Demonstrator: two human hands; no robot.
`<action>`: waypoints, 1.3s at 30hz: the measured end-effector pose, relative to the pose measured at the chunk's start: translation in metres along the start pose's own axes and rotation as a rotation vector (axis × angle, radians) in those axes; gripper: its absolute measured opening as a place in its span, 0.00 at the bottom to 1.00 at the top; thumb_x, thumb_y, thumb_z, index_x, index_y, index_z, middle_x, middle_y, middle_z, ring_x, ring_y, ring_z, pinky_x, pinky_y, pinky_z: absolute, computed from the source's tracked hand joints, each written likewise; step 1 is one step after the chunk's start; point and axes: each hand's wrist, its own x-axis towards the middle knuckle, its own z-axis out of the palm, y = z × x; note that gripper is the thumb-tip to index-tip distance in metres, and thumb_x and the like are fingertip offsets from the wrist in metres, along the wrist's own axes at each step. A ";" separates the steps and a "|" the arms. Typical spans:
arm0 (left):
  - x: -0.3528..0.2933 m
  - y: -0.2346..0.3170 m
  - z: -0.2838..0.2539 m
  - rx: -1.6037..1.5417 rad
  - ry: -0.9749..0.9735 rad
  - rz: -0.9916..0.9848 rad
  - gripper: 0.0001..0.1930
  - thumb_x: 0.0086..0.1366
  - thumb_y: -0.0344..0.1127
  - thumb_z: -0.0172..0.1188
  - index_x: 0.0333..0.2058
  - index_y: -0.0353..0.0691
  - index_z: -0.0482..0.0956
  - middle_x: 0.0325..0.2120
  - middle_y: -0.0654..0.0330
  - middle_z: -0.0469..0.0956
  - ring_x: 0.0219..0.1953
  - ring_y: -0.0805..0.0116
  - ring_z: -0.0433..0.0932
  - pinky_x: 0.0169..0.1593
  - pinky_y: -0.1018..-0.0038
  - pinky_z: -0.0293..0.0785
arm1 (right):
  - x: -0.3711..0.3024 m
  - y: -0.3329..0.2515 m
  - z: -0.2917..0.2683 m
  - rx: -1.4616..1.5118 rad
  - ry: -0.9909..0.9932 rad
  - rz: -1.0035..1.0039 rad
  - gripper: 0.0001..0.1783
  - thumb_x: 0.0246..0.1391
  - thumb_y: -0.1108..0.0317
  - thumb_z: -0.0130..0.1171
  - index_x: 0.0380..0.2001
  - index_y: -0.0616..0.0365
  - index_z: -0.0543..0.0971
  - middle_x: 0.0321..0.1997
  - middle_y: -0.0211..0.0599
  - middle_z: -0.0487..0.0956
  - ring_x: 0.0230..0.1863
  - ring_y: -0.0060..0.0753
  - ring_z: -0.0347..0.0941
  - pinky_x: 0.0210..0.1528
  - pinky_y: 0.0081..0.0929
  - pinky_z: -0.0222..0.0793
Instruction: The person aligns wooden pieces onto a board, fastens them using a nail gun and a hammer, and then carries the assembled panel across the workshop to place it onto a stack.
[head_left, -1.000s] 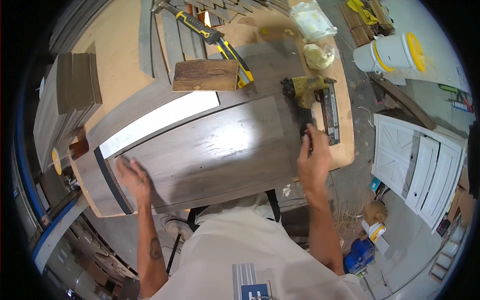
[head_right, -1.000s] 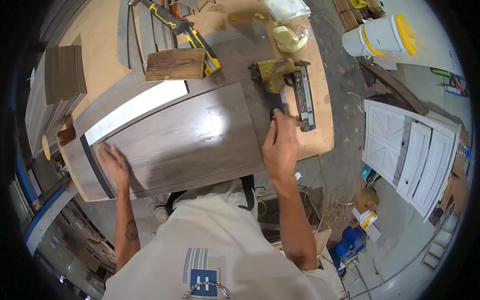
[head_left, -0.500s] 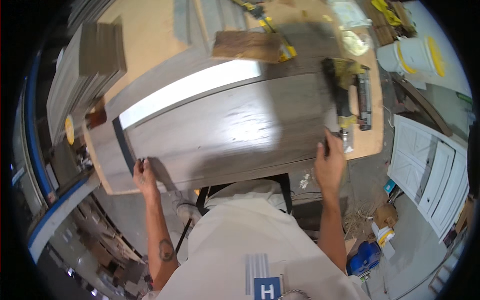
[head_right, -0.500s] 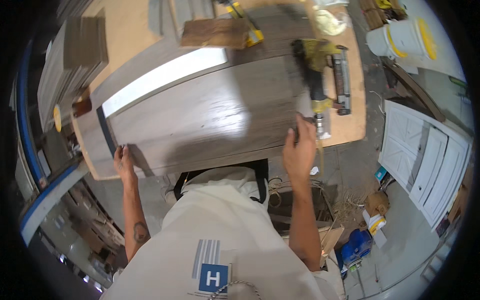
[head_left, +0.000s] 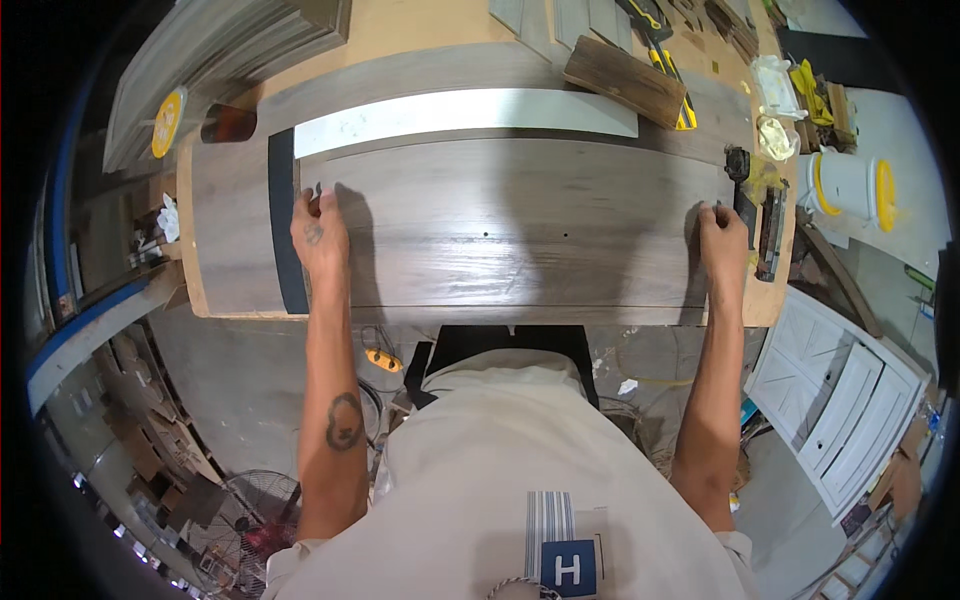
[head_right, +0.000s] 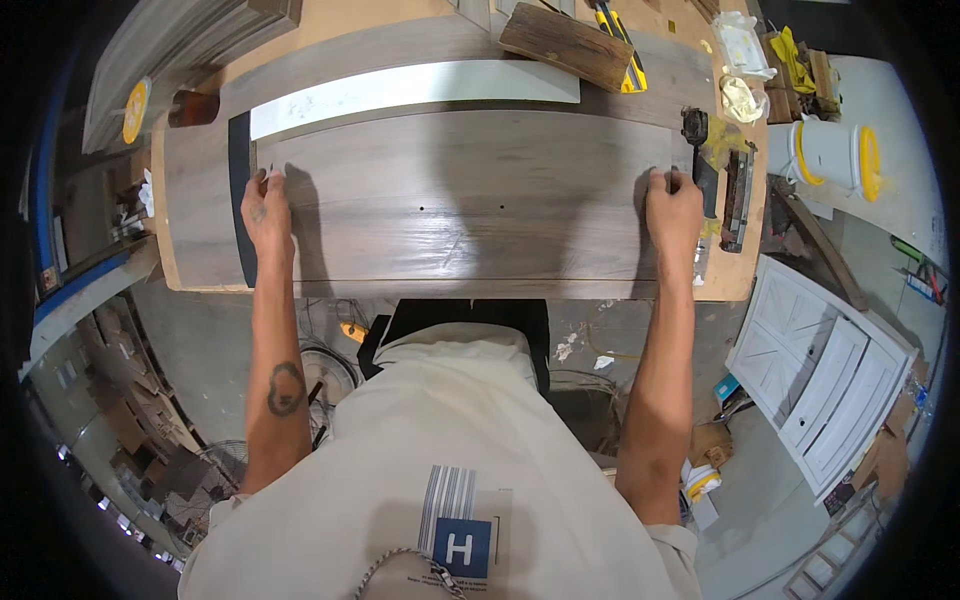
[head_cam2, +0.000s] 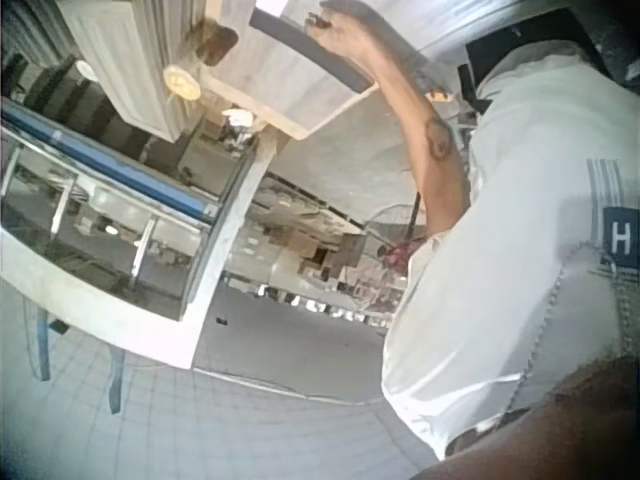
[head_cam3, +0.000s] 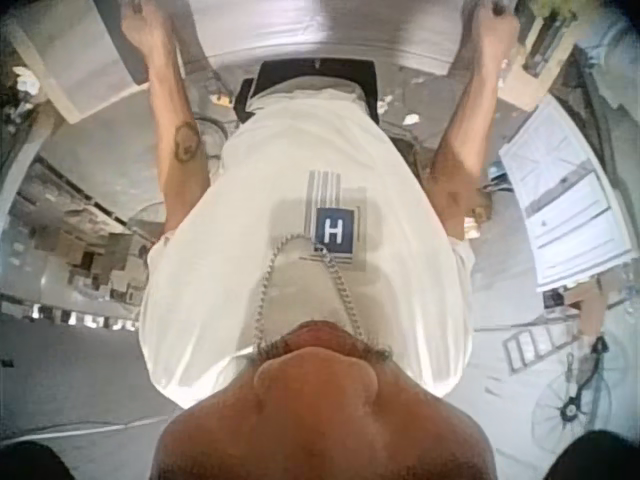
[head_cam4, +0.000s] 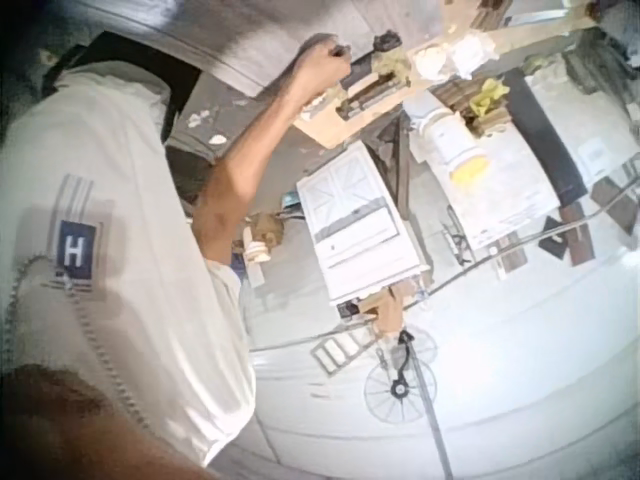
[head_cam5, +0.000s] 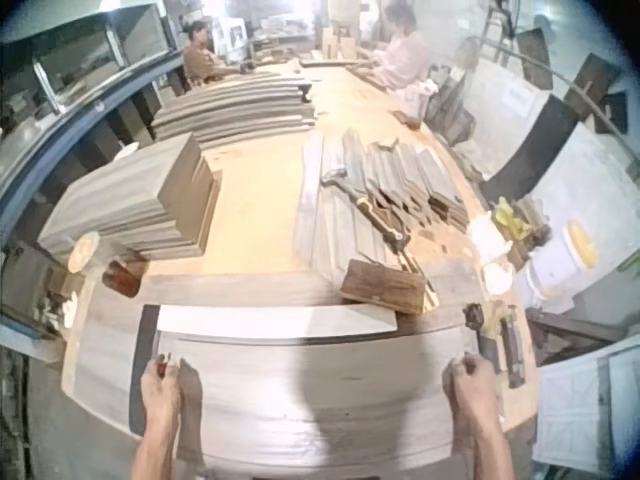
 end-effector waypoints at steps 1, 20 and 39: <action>0.005 -0.005 0.002 -0.011 0.007 -0.006 0.27 0.64 0.41 0.56 0.55 0.23 0.68 0.47 0.44 0.76 0.49 0.59 0.75 0.54 0.71 0.66 | 0.005 -0.009 0.001 -0.069 -0.038 0.050 0.29 0.53 0.54 0.56 0.45 0.74 0.77 0.45 0.66 0.77 0.50 0.60 0.74 0.54 0.40 0.67; -0.019 0.098 -0.093 -0.245 0.212 -0.066 0.41 0.58 0.59 0.63 0.53 0.23 0.68 0.44 0.45 0.71 0.47 0.59 0.71 0.54 0.67 0.66 | -0.069 -0.109 -0.088 0.693 0.395 0.163 0.32 0.60 0.43 0.54 0.40 0.69 0.78 0.37 0.39 0.76 0.39 0.29 0.69 0.46 0.31 0.68; -0.099 0.046 -0.151 -0.668 0.251 -0.047 0.19 0.61 0.38 0.66 0.44 0.30 0.76 0.37 0.59 0.77 0.40 0.73 0.73 0.48 0.77 0.67 | -0.149 -0.048 -0.117 0.785 0.480 0.142 0.13 0.59 0.61 0.61 0.36 0.61 0.78 0.34 0.30 0.78 0.31 0.15 0.69 0.34 0.16 0.67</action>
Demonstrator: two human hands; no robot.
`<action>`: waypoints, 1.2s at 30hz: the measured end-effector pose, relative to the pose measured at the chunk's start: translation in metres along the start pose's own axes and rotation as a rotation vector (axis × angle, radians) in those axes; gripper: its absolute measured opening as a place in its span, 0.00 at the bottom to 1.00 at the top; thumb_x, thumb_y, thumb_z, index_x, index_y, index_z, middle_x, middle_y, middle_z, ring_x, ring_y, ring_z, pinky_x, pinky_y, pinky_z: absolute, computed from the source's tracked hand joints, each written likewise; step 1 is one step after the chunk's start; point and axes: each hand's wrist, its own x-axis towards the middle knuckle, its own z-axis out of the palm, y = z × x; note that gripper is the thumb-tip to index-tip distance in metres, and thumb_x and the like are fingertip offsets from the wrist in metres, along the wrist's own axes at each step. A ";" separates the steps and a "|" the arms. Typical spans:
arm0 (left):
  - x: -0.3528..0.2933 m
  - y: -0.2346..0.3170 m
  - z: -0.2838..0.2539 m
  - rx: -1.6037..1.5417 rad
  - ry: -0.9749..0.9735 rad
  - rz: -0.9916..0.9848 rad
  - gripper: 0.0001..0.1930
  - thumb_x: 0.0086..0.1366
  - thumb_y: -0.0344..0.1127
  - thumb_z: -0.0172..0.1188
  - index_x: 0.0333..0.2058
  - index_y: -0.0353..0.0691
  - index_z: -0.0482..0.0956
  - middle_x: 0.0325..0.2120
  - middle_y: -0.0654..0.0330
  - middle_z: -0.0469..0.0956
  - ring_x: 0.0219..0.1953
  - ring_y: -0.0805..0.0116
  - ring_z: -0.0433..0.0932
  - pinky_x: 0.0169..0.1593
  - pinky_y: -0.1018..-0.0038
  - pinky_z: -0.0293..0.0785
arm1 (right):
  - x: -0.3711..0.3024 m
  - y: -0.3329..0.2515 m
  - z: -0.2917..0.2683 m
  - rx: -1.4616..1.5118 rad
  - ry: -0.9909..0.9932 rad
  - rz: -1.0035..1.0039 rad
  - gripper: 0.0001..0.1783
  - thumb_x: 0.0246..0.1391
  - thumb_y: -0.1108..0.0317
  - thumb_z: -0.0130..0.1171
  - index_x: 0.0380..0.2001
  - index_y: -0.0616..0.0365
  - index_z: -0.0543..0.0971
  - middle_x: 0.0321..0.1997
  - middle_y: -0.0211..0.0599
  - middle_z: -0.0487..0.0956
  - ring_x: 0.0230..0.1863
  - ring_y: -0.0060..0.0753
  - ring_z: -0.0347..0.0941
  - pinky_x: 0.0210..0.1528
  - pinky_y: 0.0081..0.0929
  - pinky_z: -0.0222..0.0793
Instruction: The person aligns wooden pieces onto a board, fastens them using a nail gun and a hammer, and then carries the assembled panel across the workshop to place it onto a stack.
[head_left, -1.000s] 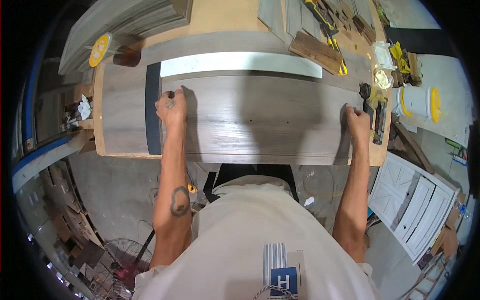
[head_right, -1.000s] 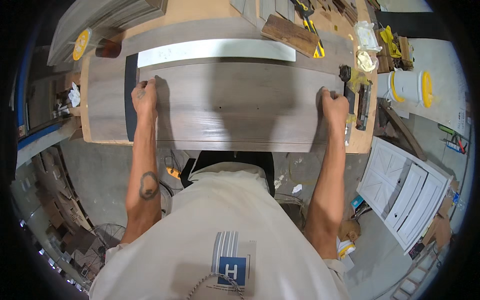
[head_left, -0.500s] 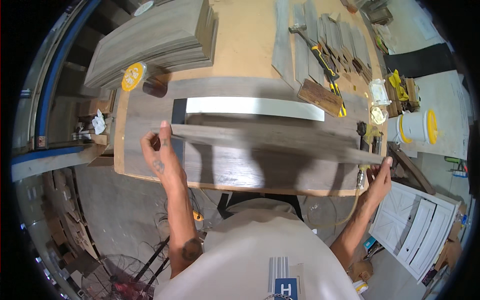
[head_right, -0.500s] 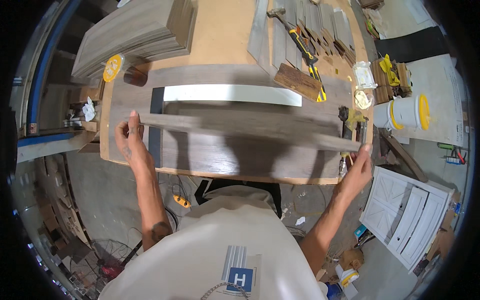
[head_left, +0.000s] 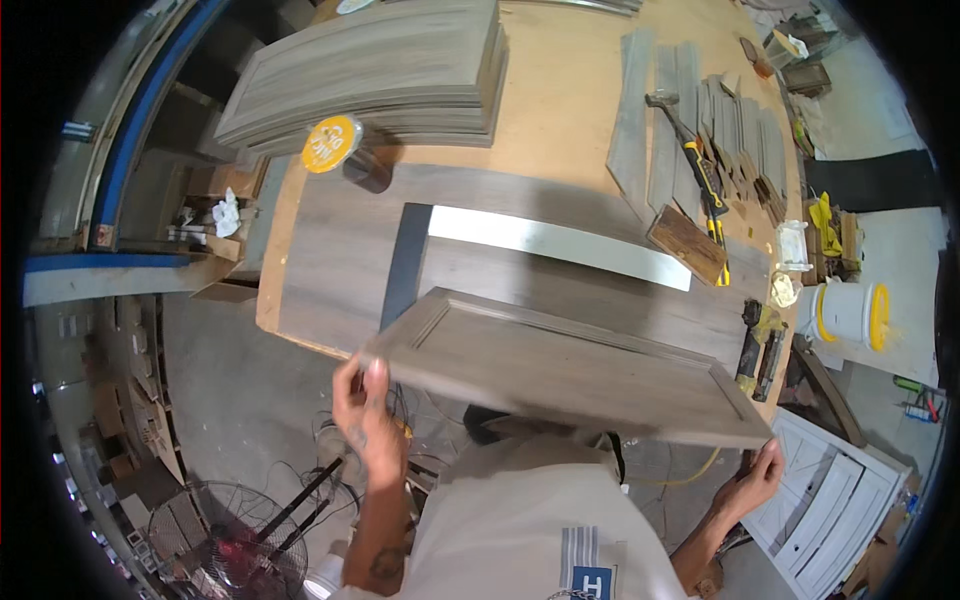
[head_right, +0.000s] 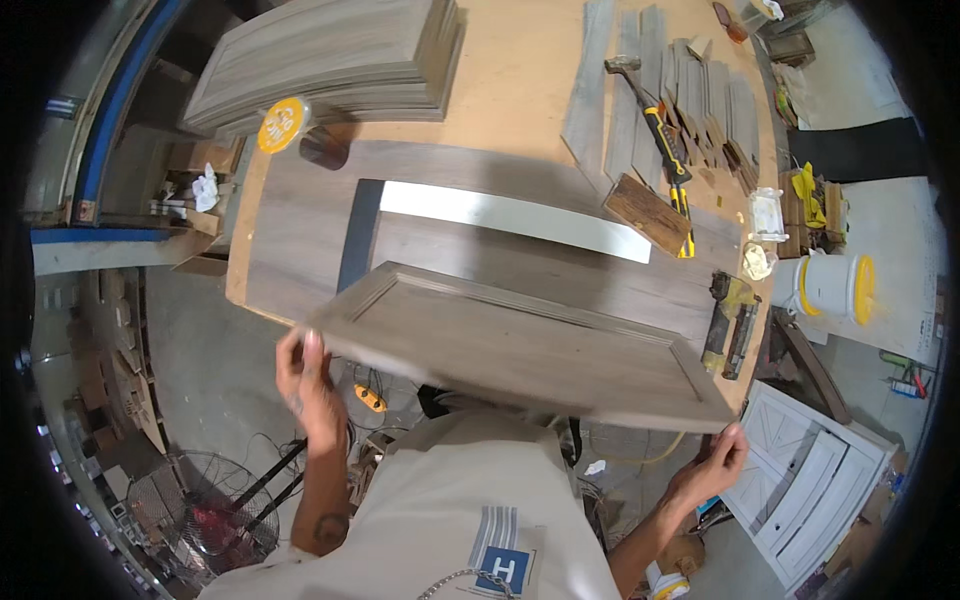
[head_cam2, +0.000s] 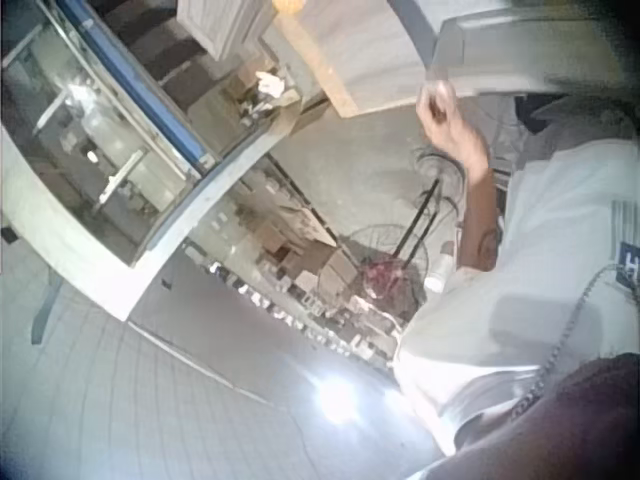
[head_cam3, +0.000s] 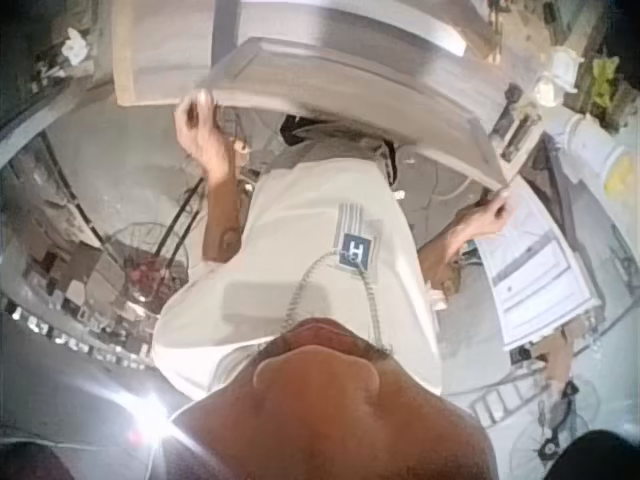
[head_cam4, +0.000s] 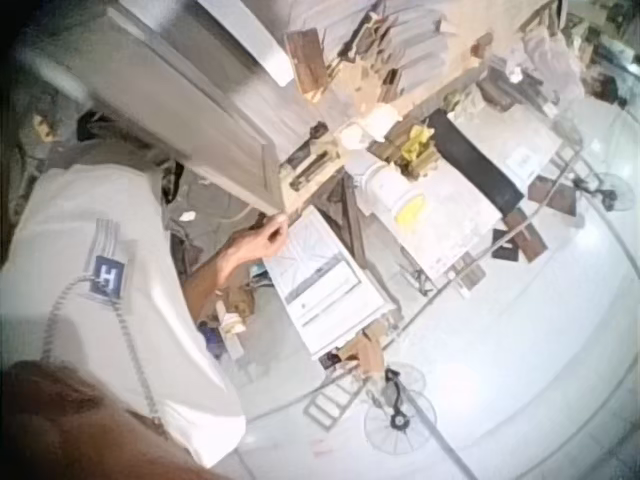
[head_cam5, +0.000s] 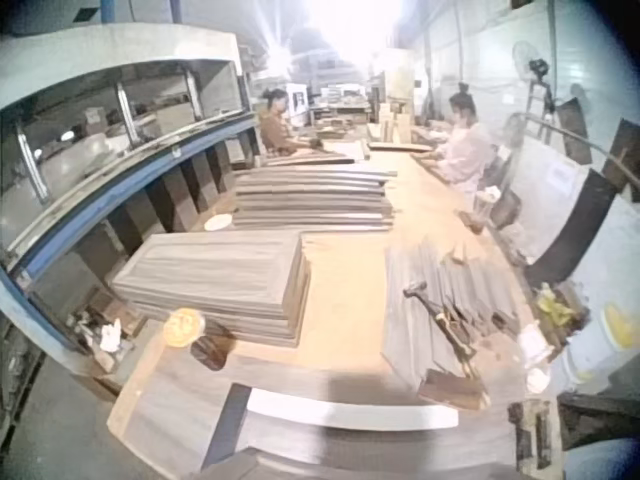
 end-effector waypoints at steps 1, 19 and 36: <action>-0.006 -0.004 -0.014 0.021 -0.044 0.015 0.19 0.62 0.38 0.65 0.45 0.30 0.76 0.38 0.58 0.77 0.41 0.72 0.74 0.48 0.77 0.68 | -0.003 0.010 -0.014 0.061 -0.054 0.027 0.11 0.60 0.63 0.60 0.36 0.60 0.77 0.34 0.29 0.77 0.31 0.14 0.68 0.34 0.15 0.66; -0.006 -0.124 0.016 0.949 -0.142 0.225 0.31 0.52 0.28 0.68 0.54 0.26 0.67 0.45 0.38 0.74 0.48 0.41 0.73 0.53 0.58 0.68 | 0.056 0.059 0.120 -0.651 -0.548 -0.480 0.27 0.51 0.69 0.64 0.54 0.65 0.71 0.53 0.52 0.75 0.58 0.52 0.68 0.60 0.37 0.62; 0.004 -0.125 -0.007 0.768 -0.279 0.202 0.22 0.60 0.33 0.60 0.50 0.26 0.73 0.40 0.39 0.76 0.44 0.41 0.76 0.49 0.59 0.71 | -0.096 0.048 0.181 -0.506 -1.327 -0.823 0.31 0.36 0.70 0.69 0.50 0.54 0.75 0.56 0.48 0.70 0.57 0.50 0.65 0.58 0.43 0.66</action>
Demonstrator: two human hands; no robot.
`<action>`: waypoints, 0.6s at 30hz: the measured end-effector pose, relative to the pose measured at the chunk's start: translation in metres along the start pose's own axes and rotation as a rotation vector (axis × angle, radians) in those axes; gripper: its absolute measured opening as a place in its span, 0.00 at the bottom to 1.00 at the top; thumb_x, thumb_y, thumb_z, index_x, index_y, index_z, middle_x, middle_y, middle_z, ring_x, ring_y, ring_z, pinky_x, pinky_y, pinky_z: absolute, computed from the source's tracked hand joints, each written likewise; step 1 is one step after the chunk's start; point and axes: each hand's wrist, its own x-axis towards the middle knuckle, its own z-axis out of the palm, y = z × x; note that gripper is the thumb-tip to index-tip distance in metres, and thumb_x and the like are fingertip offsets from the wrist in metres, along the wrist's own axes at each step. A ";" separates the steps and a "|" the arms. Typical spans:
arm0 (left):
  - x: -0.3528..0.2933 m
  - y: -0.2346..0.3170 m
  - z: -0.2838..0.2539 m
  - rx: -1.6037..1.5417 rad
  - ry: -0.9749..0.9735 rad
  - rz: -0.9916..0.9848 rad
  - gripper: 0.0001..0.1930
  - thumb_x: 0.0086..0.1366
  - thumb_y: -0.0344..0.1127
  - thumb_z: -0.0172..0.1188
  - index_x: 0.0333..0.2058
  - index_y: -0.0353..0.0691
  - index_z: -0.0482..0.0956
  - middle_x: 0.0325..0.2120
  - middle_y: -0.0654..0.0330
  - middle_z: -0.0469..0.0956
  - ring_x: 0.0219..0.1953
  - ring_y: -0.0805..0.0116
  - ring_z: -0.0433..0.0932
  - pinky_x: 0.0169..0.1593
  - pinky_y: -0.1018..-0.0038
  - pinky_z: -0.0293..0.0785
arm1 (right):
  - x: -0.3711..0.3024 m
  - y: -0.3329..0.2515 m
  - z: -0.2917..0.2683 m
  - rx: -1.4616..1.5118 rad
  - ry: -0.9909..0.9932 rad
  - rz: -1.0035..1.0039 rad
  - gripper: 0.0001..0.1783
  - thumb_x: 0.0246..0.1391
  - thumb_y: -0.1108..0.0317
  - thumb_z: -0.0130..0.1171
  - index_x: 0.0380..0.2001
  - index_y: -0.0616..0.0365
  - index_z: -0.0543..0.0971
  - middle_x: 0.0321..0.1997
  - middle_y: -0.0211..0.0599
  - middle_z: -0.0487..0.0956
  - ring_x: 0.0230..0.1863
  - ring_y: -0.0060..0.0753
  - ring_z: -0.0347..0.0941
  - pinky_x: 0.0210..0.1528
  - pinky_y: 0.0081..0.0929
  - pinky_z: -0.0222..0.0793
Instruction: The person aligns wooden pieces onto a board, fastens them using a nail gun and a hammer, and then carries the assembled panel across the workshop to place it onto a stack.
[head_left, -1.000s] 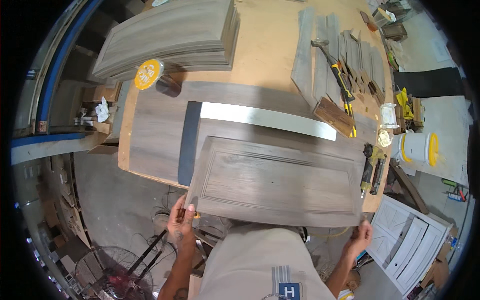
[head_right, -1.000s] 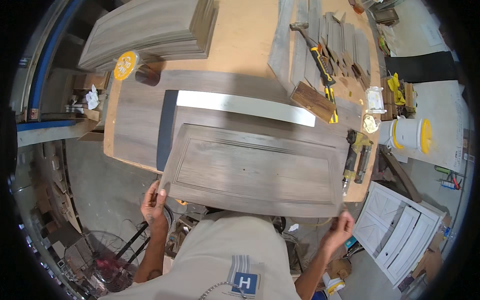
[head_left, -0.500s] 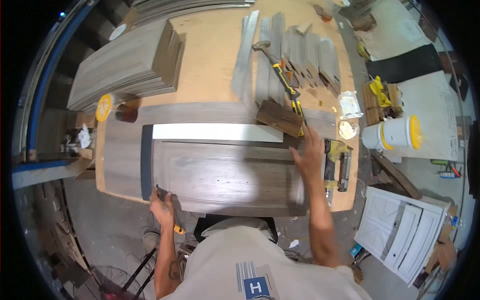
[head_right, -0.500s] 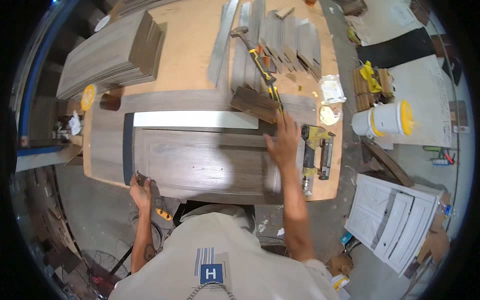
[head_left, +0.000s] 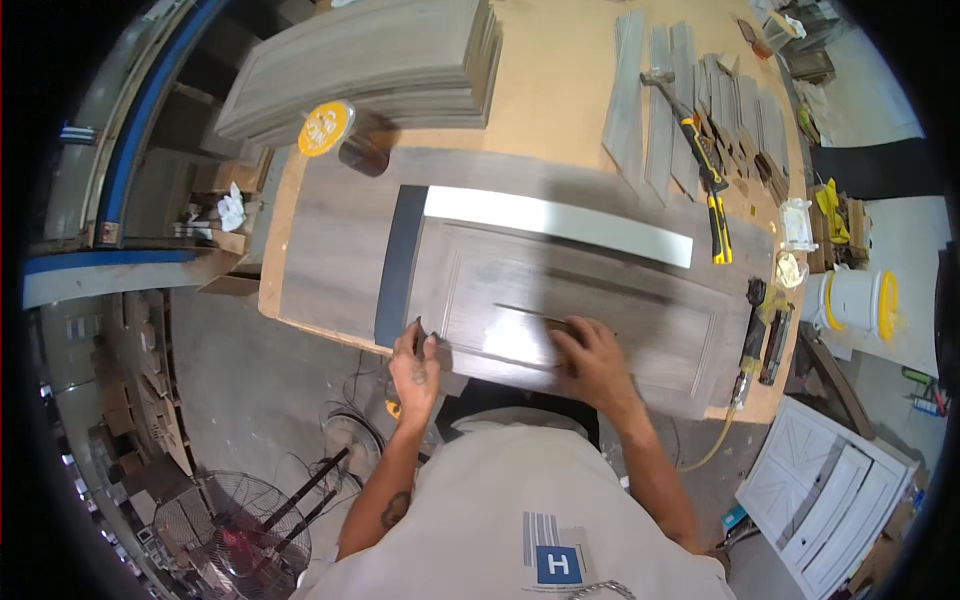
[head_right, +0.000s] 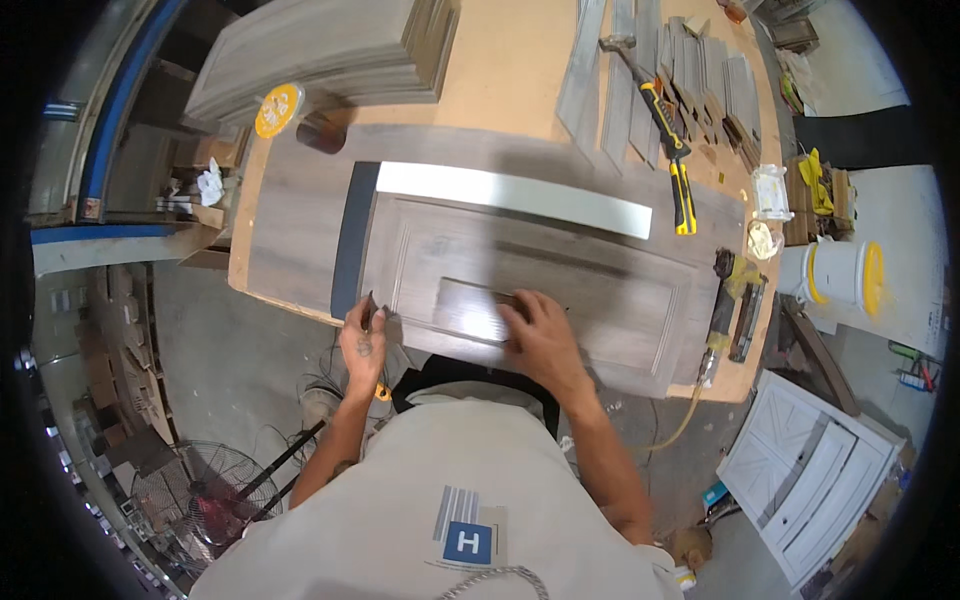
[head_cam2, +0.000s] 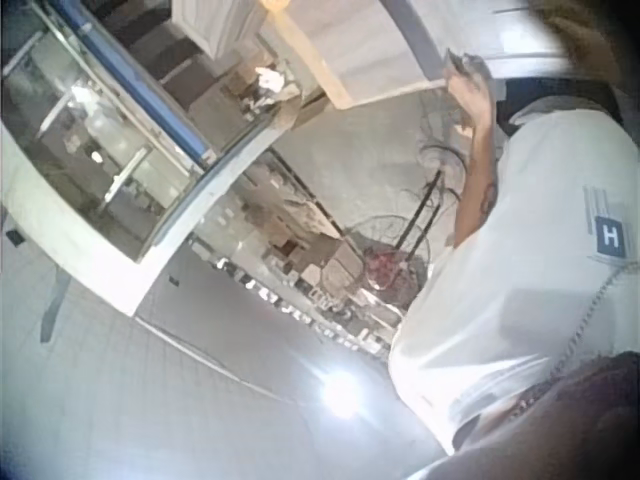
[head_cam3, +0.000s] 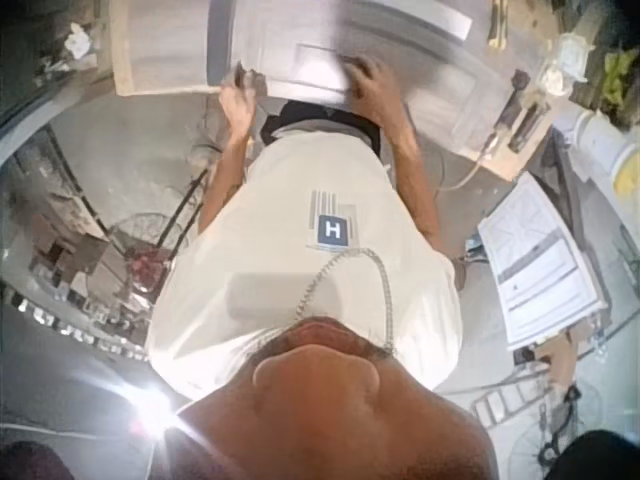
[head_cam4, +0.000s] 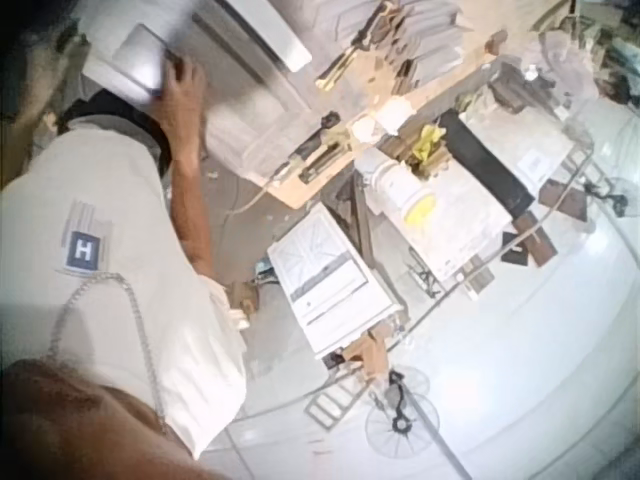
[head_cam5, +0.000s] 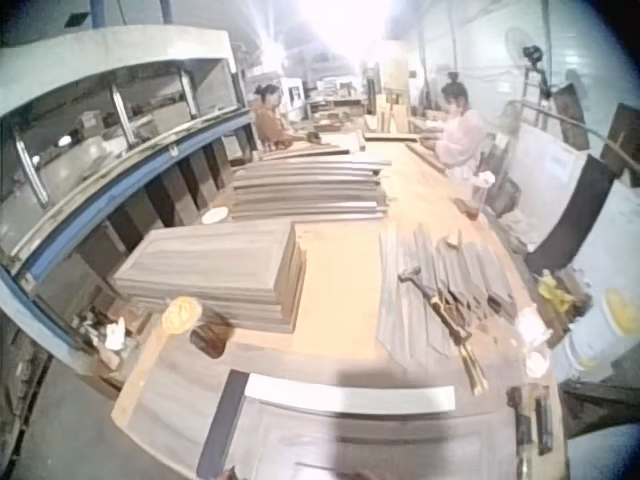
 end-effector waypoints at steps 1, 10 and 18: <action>0.004 0.004 0.001 -0.017 -0.034 -0.006 0.23 0.60 0.35 0.61 0.51 0.26 0.73 0.41 0.40 0.76 0.45 0.42 0.75 0.50 0.59 0.70 | 0.003 -0.008 0.013 -0.027 0.018 -0.039 0.31 0.36 0.70 0.69 0.50 0.53 0.76 0.57 0.48 0.69 0.58 0.51 0.65 0.58 0.43 0.65; 0.023 0.021 0.010 0.178 -0.139 -0.004 0.36 0.51 0.48 0.70 0.49 0.22 0.73 0.41 0.38 0.72 0.47 0.42 0.69 0.52 0.57 0.65 | 0.029 -0.038 0.046 -0.107 -0.038 -0.071 0.29 0.37 0.68 0.68 0.49 0.49 0.77 0.59 0.50 0.67 0.58 0.55 0.63 0.55 0.45 0.65; 0.026 -0.007 0.010 0.170 -0.107 -0.114 0.39 0.45 0.47 0.75 0.48 0.21 0.73 0.44 0.37 0.72 0.49 0.41 0.70 0.55 0.58 0.66 | 0.109 0.068 -0.021 -0.154 0.514 -0.070 0.05 0.38 0.77 0.56 0.24 0.59 0.72 0.28 0.46 0.72 0.32 0.53 0.68 0.34 0.46 0.62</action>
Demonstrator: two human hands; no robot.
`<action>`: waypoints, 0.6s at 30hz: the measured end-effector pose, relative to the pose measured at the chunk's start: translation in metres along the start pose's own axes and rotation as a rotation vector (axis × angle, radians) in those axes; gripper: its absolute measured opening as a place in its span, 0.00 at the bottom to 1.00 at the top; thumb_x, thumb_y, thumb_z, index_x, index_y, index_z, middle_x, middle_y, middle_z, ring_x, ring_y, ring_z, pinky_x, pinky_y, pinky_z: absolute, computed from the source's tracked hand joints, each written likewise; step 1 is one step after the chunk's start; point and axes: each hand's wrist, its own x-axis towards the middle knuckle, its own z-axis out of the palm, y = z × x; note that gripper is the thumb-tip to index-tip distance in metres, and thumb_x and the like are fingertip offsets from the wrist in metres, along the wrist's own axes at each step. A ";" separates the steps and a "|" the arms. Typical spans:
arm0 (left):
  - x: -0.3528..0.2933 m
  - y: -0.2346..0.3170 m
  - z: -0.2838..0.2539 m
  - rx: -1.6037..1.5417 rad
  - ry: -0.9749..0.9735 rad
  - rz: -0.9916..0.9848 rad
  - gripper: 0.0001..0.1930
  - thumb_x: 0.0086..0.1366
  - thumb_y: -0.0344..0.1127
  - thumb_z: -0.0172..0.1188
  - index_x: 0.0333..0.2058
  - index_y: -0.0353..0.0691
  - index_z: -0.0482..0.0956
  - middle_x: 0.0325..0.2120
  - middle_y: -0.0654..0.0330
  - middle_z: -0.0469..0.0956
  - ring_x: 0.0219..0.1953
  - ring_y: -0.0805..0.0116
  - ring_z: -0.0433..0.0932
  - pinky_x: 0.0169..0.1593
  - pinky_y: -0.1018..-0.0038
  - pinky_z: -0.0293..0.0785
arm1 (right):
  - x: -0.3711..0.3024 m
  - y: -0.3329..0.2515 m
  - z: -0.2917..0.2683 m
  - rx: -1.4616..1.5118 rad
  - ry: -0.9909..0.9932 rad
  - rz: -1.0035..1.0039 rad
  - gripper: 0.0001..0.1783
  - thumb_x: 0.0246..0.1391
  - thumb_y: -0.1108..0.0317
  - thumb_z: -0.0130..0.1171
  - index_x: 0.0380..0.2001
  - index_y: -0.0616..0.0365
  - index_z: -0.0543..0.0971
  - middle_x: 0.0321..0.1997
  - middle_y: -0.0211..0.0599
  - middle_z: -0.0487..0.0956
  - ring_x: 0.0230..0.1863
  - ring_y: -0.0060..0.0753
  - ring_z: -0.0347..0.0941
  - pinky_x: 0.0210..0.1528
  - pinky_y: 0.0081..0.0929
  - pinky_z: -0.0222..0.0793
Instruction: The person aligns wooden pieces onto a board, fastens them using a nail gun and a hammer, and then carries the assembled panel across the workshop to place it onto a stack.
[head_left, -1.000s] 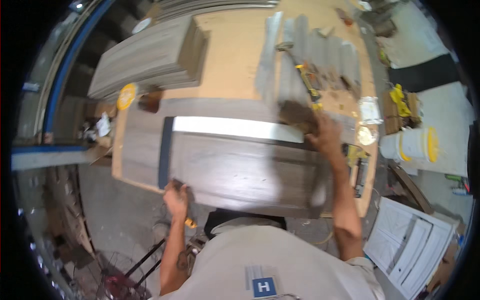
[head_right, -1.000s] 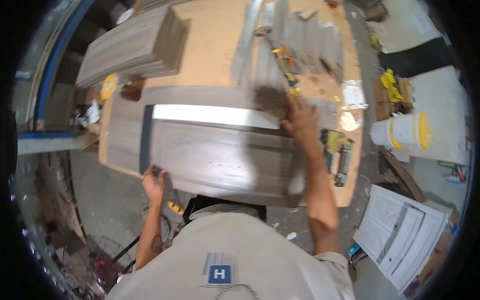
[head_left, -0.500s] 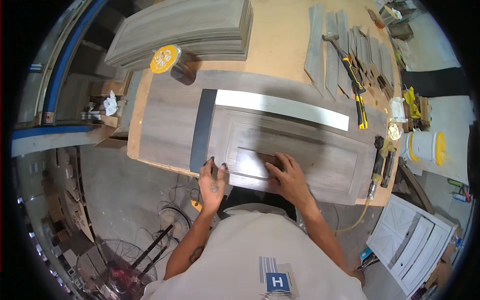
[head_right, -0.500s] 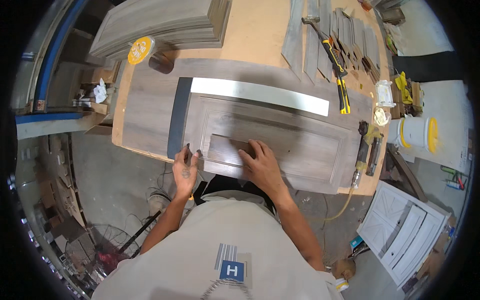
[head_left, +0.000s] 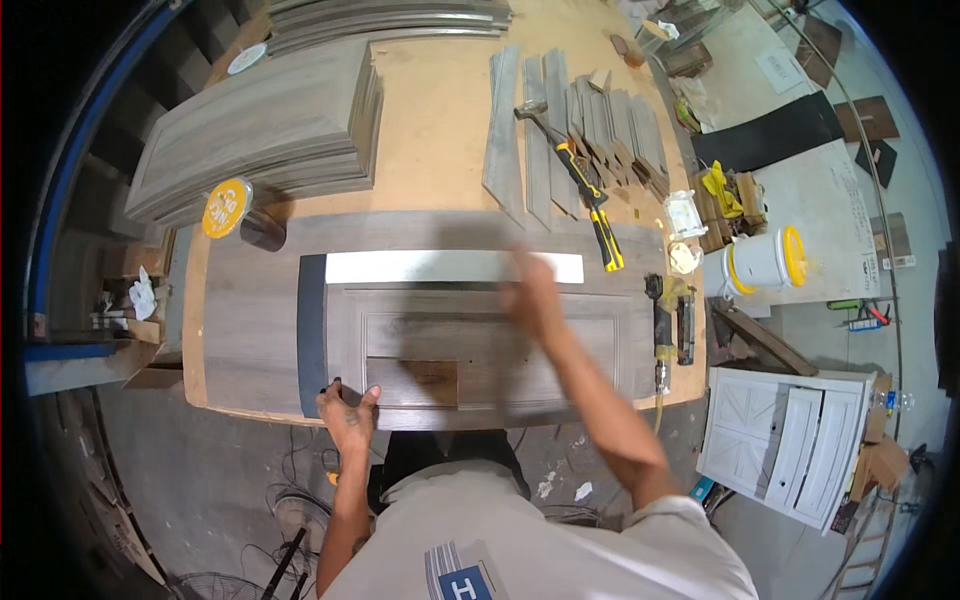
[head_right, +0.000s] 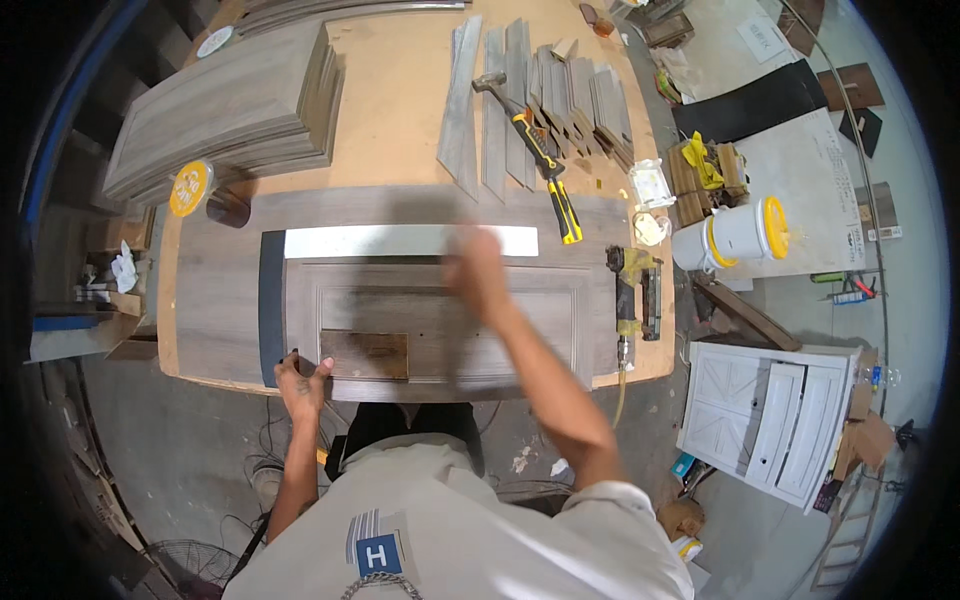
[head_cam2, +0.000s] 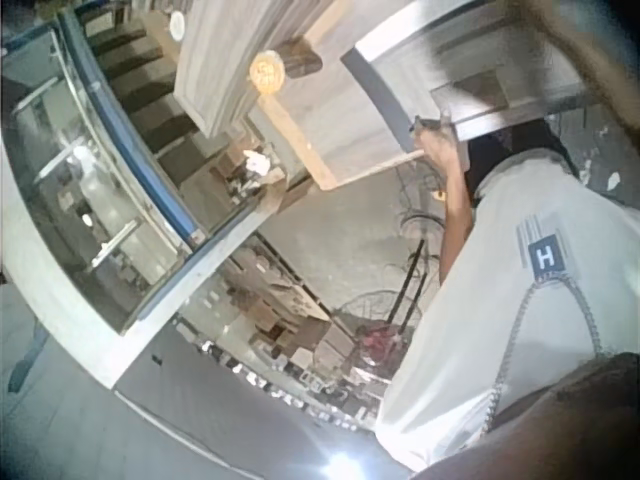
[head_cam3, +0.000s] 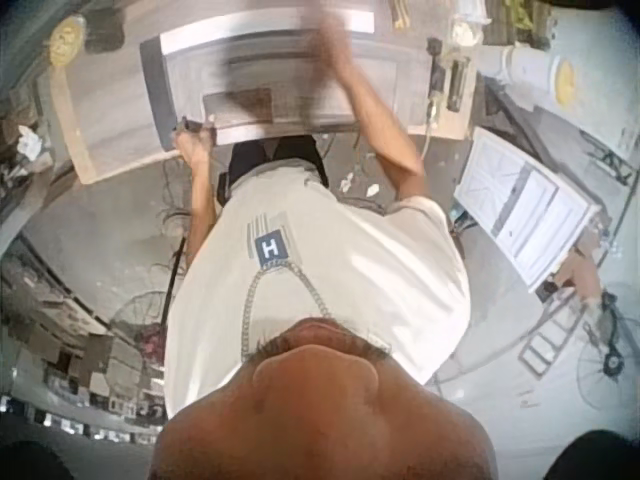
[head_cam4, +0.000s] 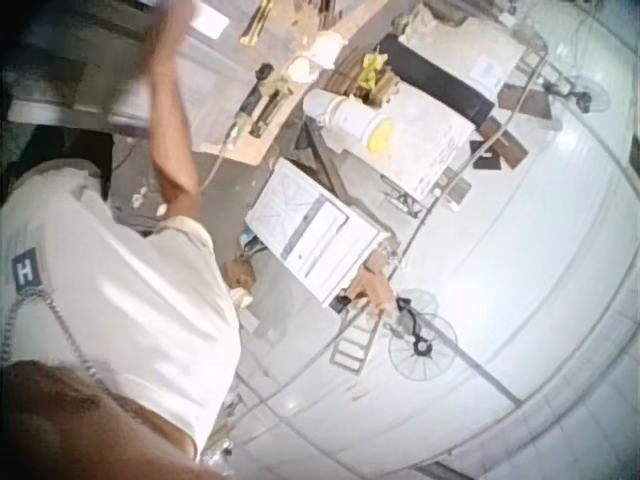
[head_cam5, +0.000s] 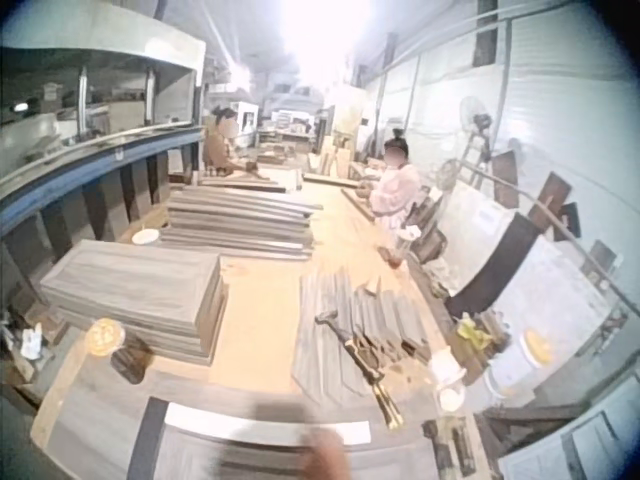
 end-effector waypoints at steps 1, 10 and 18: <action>0.000 0.006 0.001 0.000 0.007 0.015 0.39 0.45 0.47 0.75 0.48 0.21 0.73 0.44 0.37 0.72 0.49 0.41 0.70 0.55 0.58 0.66 | 0.029 0.057 0.001 -0.234 0.084 0.117 0.05 0.41 0.76 0.55 0.26 0.60 0.73 0.29 0.46 0.72 0.32 0.53 0.68 0.34 0.46 0.62; 0.001 0.031 -0.001 0.026 -0.047 -0.091 0.37 0.43 0.43 0.76 0.47 0.23 0.74 0.45 0.40 0.72 0.50 0.44 0.71 0.56 0.59 0.67 | 0.156 0.193 -0.026 -0.632 -0.258 0.350 0.20 0.52 0.68 0.52 0.48 0.65 0.71 0.48 0.61 0.74 0.49 0.64 0.71 0.52 0.49 0.67; -0.001 0.022 -0.006 0.075 -0.058 0.003 0.35 0.48 0.44 0.73 0.48 0.22 0.73 0.44 0.38 0.71 0.50 0.42 0.69 0.56 0.58 0.66 | -0.020 0.064 -0.092 0.559 -0.102 0.729 0.16 0.66 0.55 0.44 0.34 0.57 0.72 0.19 0.31 0.74 0.16 0.21 0.69 0.18 0.21 0.63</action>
